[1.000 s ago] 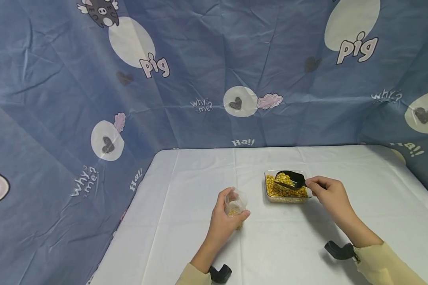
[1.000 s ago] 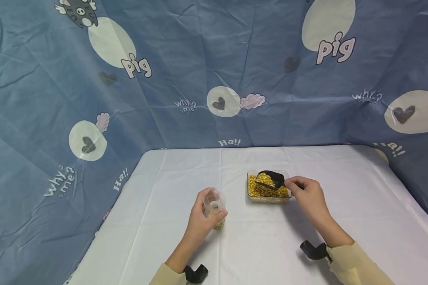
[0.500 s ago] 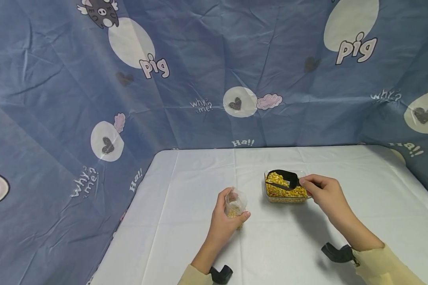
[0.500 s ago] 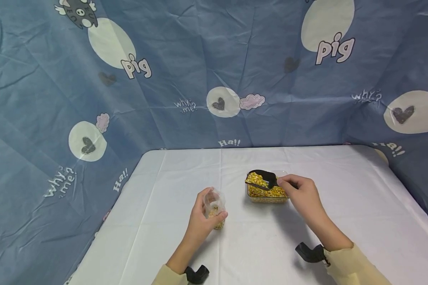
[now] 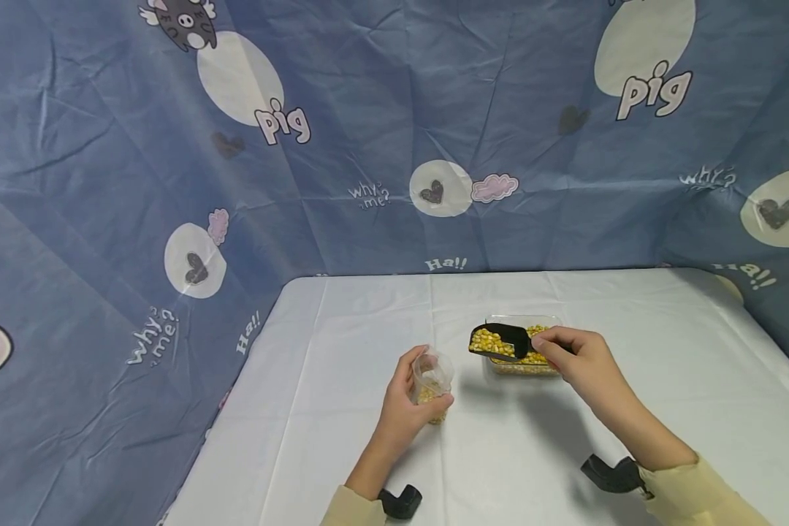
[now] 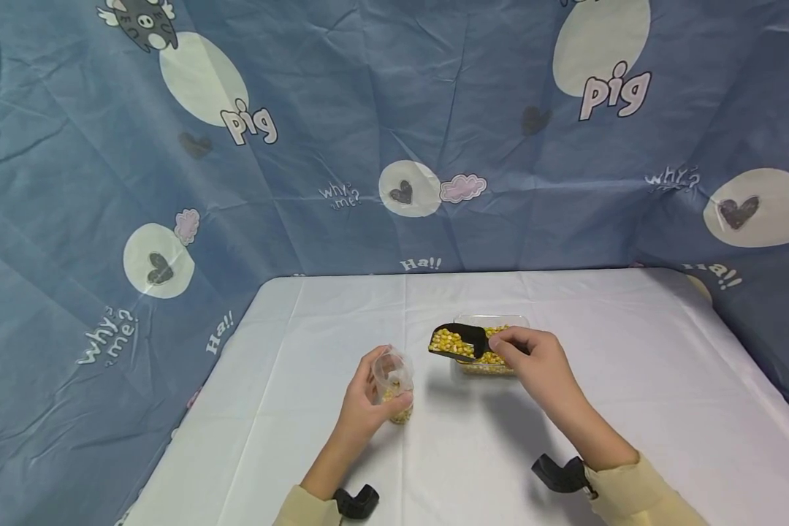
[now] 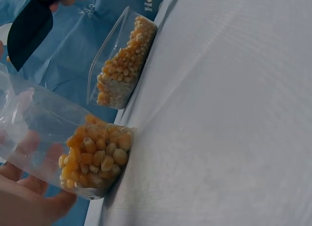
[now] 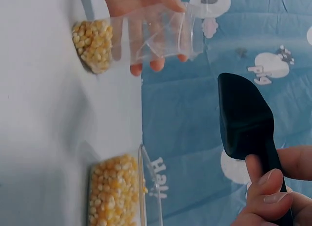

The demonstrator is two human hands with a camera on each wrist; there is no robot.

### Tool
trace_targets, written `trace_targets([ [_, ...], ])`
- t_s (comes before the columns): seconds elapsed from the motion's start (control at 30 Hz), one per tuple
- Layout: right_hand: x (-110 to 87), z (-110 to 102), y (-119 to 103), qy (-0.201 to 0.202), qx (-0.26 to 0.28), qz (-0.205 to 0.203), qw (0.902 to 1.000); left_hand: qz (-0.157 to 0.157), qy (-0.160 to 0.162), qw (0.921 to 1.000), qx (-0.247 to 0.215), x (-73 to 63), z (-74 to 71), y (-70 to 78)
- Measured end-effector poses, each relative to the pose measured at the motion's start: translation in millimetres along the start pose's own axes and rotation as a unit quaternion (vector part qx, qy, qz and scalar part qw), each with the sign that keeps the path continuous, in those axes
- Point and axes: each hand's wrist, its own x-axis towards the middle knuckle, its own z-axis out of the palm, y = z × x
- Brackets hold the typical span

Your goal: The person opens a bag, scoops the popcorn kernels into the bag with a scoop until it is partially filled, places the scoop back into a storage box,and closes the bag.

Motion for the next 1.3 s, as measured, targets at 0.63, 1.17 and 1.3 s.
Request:
trace_targets([
  [0.63, -1.7, 26, -13, -0.048, -0.041, -0.057, 0.9964, -0.018, 0.000, 0.9998, 0.009, 0.8, 0.0, -2.5],
  [1.17, -1.1, 38, -22, -0.075, -0.081, -0.098, 0.9890, 0.018, 0.010, 0.9991, 0.036, -1.3, 0.1, -0.4],
  [1.3, 0.8, 41, -21, -0.076, -0.100, -0.097, 0.9873, 0.028, 0.009, 0.9986, 0.044, -0.5, 0.7, -2.7],
])
